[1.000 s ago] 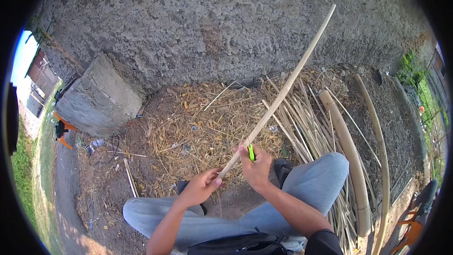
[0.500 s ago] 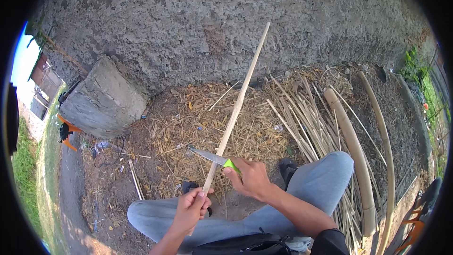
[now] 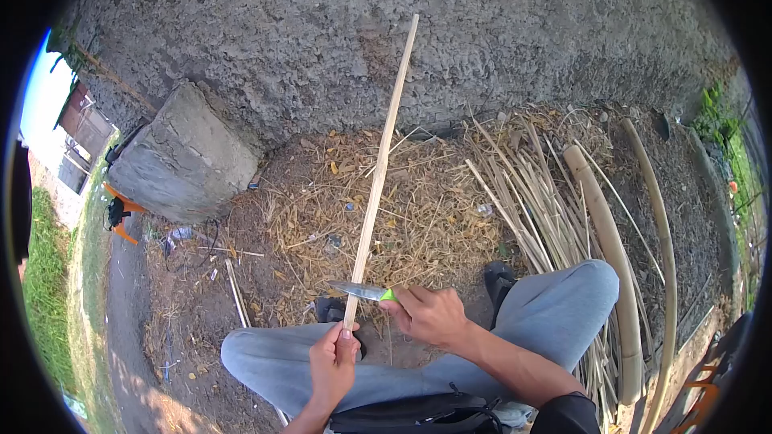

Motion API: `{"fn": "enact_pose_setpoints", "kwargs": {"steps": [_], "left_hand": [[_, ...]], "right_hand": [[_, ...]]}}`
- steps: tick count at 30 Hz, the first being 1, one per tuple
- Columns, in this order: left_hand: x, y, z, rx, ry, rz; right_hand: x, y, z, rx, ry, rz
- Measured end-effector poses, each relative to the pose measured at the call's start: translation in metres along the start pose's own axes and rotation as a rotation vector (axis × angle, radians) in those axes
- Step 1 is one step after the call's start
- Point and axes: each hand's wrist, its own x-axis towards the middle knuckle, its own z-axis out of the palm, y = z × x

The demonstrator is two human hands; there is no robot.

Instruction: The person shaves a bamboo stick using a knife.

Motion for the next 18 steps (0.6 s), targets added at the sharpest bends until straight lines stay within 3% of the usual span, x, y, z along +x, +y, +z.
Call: {"fn": "enact_pose_setpoints", "kwargs": {"steps": [3,5,6,7,9,15,17,18], "left_hand": [[0.002,0.000,0.004,-0.026,0.012,-0.030],[0.005,-0.004,0.004,0.014,0.011,0.025],[0.003,-0.007,0.004,0.054,0.009,0.063],[0.001,-0.006,0.004,0.055,0.006,0.053],[0.003,-0.001,0.003,0.035,-0.016,-0.025],[0.014,-0.004,0.005,-0.003,-0.039,0.013],[0.013,-0.002,0.005,0.000,-0.047,0.014],[0.015,0.000,0.005,0.002,-0.053,0.030]], "right_hand": [[-0.002,-0.003,-0.001,0.045,-0.024,0.012],[-0.008,-0.013,-0.003,-0.001,-0.060,-0.138],[0.000,-0.011,-0.002,0.008,0.062,-0.204],[0.010,-0.003,-0.004,0.012,0.055,-0.197],[0.028,0.016,-0.006,-0.118,0.060,0.044],[0.013,0.001,0.005,-0.036,0.066,-0.131],[0.030,0.012,0.000,-0.061,0.195,-0.033],[0.044,0.029,-0.013,-0.118,0.186,0.127]]}}
